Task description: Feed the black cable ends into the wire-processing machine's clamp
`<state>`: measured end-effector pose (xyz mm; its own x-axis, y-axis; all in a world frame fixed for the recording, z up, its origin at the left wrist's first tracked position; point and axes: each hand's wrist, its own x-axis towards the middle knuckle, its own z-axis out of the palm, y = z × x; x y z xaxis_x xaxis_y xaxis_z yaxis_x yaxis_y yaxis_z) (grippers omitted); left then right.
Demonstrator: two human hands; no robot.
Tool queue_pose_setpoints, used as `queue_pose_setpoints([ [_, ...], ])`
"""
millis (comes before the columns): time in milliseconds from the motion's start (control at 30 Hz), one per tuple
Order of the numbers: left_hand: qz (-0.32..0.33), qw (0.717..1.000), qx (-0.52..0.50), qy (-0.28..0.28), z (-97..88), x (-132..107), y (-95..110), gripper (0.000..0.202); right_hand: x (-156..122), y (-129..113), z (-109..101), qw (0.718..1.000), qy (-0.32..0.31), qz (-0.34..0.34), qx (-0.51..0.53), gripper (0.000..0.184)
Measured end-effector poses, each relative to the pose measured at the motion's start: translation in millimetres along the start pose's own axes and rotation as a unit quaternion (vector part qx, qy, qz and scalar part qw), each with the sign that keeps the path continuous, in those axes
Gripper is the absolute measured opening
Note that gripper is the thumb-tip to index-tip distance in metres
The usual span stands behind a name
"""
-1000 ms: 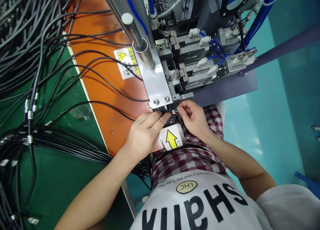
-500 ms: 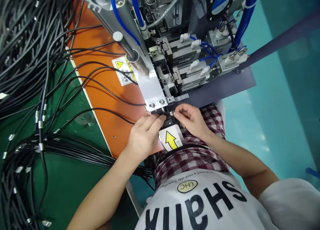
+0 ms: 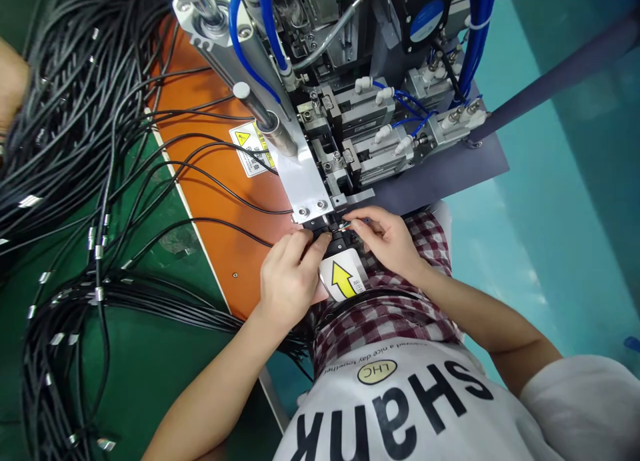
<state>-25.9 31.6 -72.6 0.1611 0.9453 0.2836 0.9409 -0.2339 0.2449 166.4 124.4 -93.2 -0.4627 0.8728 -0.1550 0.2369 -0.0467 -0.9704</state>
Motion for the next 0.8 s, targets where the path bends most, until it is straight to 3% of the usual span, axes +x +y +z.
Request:
queue_pose_setpoints([
  [100, -0.013, 1.000, -0.019, -0.006, 1.2, -0.6, 0.0, 0.031, 8.0, -1.0, 1.4, 0.994, -0.031, 0.073, 0.072, 0.025],
  [267, -0.015, 0.999, -0.032, 0.005, 1.5, -0.9, 1.1, 0.032, 13.7, -3.7, 4.8, 0.991, -0.004, 0.092, 0.096, 0.026],
  [433, -0.031, 0.998, -0.049, -0.013, 4.5, -4.4, 1.4, 0.033, 14.8, -2.6, 5.2, 0.979, -0.051, 0.138, 0.139, 0.028],
  [567, -0.031, 0.999, -0.043, -0.011, 6.7, -6.3, 1.3, 0.034, 16.0, -0.9, 6.5, 0.980, -0.048, 0.144, 0.130, 0.022],
  [800, -0.043, 0.997, -0.057, -0.019, 4.9, -4.3, 2.3, 0.034, 14.6, -0.6, 3.3, 0.953, -0.079, 0.190, 0.222, 0.024],
])
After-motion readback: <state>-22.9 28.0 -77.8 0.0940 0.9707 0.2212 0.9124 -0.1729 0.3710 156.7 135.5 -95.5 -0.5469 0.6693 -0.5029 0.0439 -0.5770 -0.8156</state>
